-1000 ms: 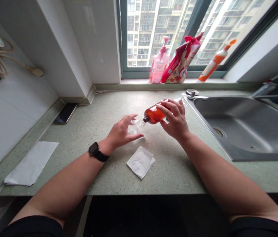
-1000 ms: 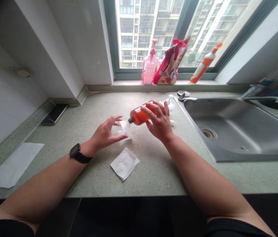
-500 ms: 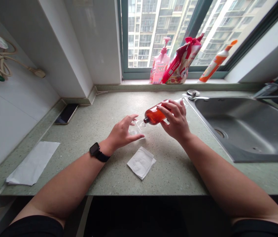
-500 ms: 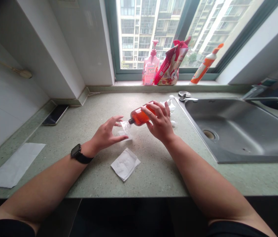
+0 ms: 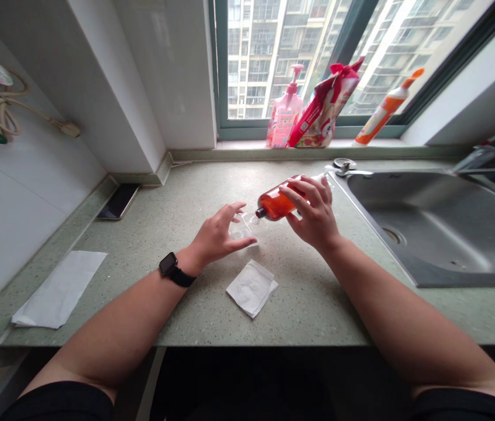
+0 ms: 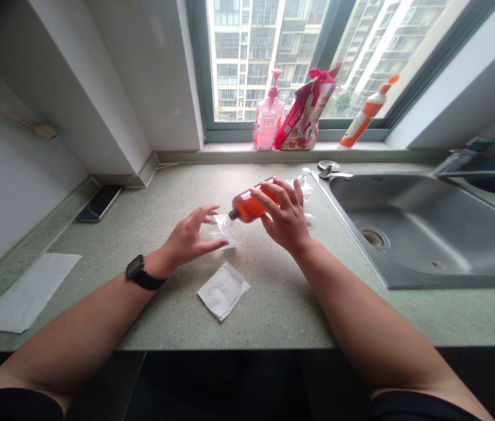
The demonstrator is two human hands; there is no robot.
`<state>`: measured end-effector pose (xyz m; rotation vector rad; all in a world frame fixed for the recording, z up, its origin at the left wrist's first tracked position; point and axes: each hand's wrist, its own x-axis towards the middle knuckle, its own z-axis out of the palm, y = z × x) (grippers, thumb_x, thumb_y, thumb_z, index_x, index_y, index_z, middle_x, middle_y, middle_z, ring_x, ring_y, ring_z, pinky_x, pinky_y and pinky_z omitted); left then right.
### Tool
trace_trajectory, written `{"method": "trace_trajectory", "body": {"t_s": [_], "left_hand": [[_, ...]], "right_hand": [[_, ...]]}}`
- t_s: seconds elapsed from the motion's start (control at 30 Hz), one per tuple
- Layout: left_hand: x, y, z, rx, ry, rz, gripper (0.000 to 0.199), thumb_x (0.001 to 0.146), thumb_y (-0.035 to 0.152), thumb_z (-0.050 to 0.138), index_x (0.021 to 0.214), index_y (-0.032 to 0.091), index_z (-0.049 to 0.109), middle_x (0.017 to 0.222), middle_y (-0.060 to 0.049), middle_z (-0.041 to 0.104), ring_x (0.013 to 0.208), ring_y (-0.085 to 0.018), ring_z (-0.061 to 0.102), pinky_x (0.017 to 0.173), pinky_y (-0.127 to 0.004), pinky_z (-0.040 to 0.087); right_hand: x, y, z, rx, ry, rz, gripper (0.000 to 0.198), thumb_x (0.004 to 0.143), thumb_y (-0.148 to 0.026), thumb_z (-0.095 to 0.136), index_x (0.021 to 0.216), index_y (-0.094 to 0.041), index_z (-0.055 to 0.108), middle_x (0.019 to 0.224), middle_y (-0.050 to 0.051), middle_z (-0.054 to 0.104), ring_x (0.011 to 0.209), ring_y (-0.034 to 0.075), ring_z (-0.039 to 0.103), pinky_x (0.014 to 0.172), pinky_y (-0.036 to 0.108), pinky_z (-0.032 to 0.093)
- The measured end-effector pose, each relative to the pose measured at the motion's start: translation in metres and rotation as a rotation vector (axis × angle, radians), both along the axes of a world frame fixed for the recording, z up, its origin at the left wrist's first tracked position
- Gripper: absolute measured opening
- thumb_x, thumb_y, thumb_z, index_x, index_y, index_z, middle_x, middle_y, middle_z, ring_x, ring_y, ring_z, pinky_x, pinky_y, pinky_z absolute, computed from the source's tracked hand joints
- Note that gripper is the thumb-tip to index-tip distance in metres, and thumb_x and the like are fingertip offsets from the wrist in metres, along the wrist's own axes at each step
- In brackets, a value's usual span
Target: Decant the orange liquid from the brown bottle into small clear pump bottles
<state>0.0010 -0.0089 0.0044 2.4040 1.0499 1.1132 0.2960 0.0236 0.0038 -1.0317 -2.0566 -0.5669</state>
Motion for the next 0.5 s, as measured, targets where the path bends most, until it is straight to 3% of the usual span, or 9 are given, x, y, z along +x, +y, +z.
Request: {"method": "trace_trajectory", "body": {"t_s": [0.5], "left_hand": [[-0.0009,-0.0005,0.0006,0.000,0.006,-0.002,0.081,0.086,0.055,0.088,0.151,0.026,0.049,0.134,-0.012,0.072,0.105,-0.025,0.078,0.095,-0.043,0.065]], "right_hand": [[-0.0002,0.0001,-0.0002,0.003,0.011,0.000,0.090,0.090,-0.013,0.073,0.164,-0.049,0.037,0.153,0.003,0.061,0.150,0.035,0.051,0.134,0.068,0.026]]}}
